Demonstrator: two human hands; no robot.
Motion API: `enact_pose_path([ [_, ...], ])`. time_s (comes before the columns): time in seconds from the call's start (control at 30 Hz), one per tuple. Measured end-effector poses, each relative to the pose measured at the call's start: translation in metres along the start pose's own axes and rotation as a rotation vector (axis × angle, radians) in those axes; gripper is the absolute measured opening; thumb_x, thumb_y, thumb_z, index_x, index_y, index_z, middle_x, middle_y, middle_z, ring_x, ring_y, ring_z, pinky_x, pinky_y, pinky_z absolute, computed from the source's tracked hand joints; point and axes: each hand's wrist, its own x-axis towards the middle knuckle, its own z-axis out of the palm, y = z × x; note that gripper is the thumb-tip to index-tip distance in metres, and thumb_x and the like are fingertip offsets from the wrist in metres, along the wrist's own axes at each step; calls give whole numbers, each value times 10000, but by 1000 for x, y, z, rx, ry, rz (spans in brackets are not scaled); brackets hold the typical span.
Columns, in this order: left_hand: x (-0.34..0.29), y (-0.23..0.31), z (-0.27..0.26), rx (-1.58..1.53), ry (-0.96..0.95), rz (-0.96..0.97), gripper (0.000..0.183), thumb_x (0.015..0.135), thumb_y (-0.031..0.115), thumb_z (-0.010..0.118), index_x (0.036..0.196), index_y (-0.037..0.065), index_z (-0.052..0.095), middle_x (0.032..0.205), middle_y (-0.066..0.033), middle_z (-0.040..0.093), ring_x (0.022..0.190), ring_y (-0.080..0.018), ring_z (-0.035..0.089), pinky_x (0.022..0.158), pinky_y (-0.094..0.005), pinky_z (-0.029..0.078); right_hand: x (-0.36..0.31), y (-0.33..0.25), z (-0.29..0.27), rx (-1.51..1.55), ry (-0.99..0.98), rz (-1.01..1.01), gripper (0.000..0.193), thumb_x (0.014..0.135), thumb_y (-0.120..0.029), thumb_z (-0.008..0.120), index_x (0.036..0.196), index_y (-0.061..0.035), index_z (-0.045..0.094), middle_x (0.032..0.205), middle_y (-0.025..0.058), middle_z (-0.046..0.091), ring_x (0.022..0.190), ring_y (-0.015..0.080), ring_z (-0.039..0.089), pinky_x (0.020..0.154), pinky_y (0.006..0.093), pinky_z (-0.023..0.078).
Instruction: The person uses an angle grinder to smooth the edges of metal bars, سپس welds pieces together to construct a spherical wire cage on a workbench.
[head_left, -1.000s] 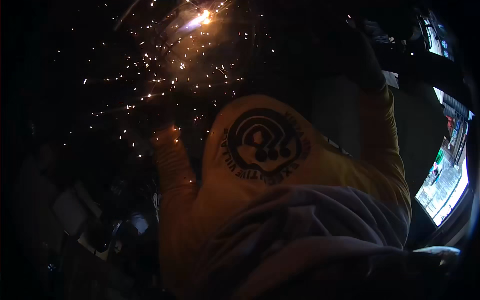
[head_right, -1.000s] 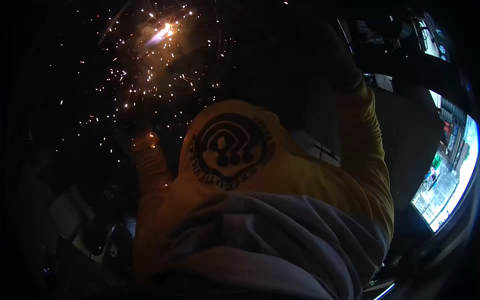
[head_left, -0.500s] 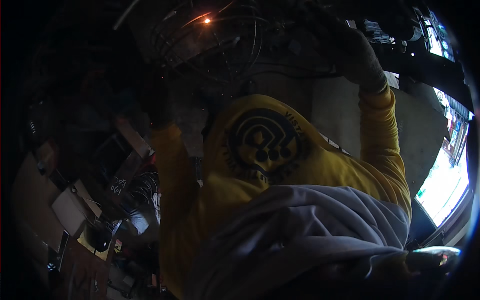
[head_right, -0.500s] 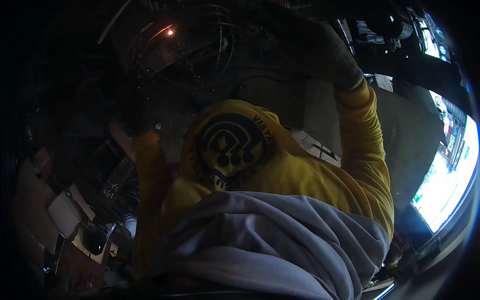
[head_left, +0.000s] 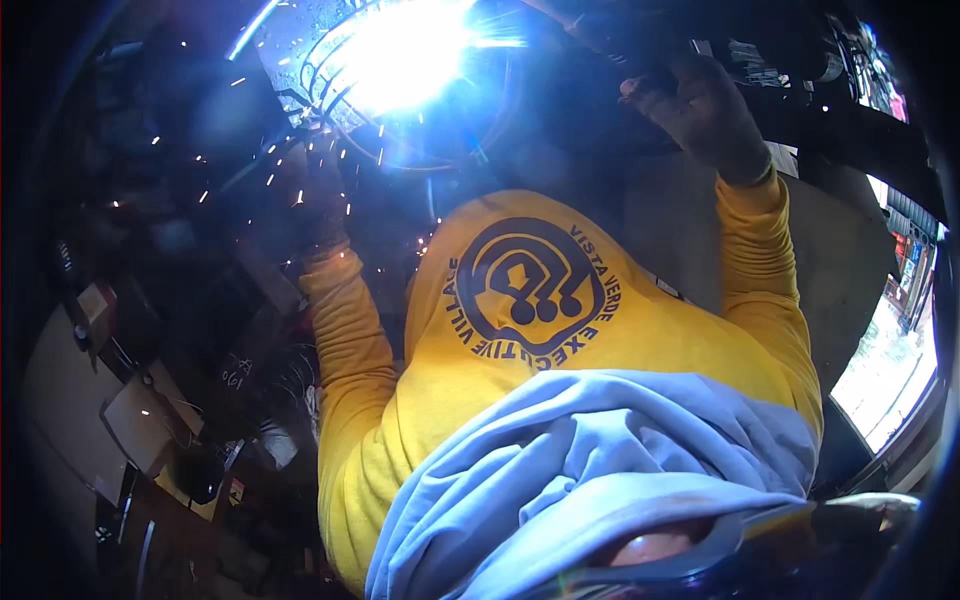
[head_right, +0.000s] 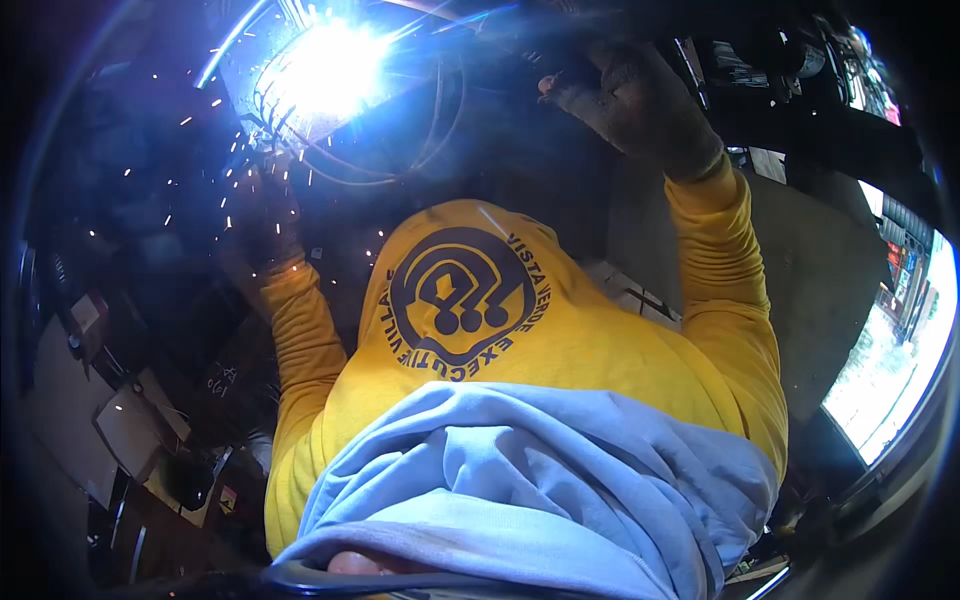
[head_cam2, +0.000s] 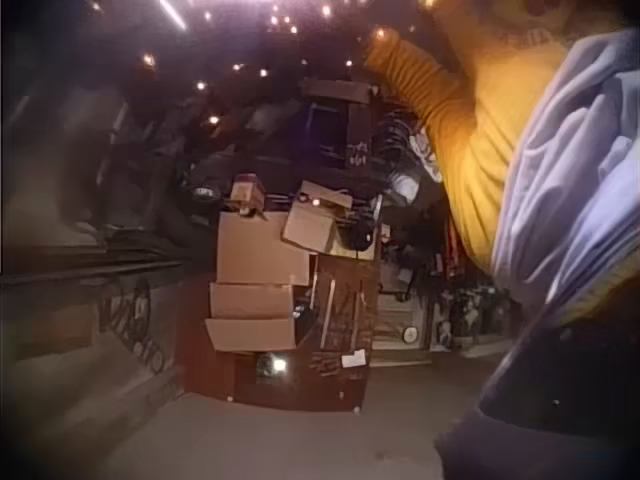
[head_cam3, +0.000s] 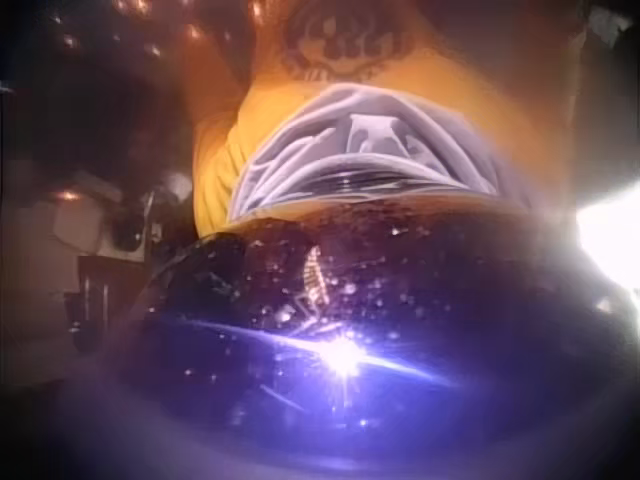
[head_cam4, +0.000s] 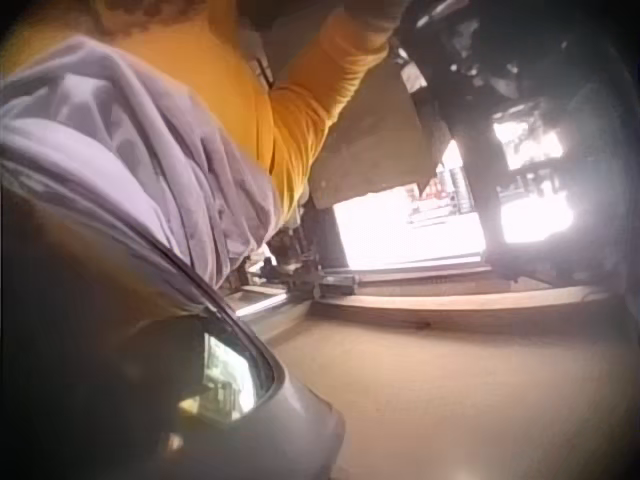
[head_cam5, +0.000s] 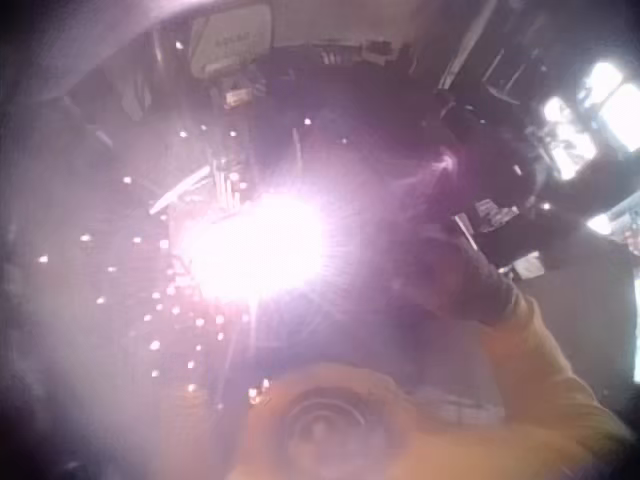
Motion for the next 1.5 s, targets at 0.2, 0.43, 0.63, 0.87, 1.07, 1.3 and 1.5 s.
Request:
enact_pose_path([
  [0.2, -5, -6, 3, 31, 34, 35, 271, 991, 194, 607, 1205, 45, 683, 1179, -119, 695, 1124, -273, 642, 989, -382, 482, 7, 2, 2, -38, 65, -86, 127, 877, -80, 760, 857, -30, 645, 826, 51, 608, 678, 114, 560, 734, 242, 513],
  [0.43, -5, -7, 3, 51, 67, 47, 264, 979, 198, 628, 1188, 51, 693, 1167, -111, 701, 1121, -266, 644, 993, -381, 481, 1, 15, 8, -91, 70, -208, 351, 895, -66, 712, 1232, -12, 628, 982, 67, 691, 837, 157, 658, 787, 284, 539],
  [0.63, -7, -2, 6, 56, 59, 48, 257, 968, 202, 646, 1173, 56, 701, 1157, -105, 707, 1118, -260, 647, 996, -379, 481, 1, 15, 5, -102, 57, -155, 398, 899, -87, 707, 1276, -11, 603, 1091, 94, 655, 921, 190, 653, 843, 301, 527],
  [0.87, -12, -40, 35, 158, 225, 67, 250, 956, 206, 668, 1156, 62, 711, 1146, -98, 713, 1114, -253, 649, 1000, -378, 481, 7, 19, 6, -208, 61, -237, 454, 904, -113, 701, 1328, -11, 574, 1219, 125, 614, 1019, 228, 646, 908, 321, 512],
  [1.07, -8, -21, 16, 95, 62, 51, 255, 941, 219, 689, 1150, 75, 718, 1142, -75, 720, 1099, -227, 656, 991, -358, 484, 4, 21, 3, -243, 52, -222, 503, 908, -134, 696, 1373, -10, 549, 1329, 152, 578, 1102, 261, 640, 964, 338, 499],
  [1.3, -1, -6, 12, -111, 58, 9, 219, 912, 191, 713, 1098, 76, 728, 1043, -65, 738, 990, -222, 682, 902, -346, 509, -1, 22, -6, -264, -24, -226, 579, 905, -117, 693, 1435, 8, 496, 1428, 174, 553, 1218, 296, 616, 1019, 327, 487],
  [1.5, 4, 6, 3, 11, -64, -139, 210, 903, 189, 716, 1075, 67, 725, 992, -70, 730, 940, -226, 676, 874, -339, 517, 3, 12, 8, 184, 11, 9, 568, 916, -47, 650, 1460, -99, 498, 1187, 91, 651, 978, 168, 623, 905, 305, 506],
])
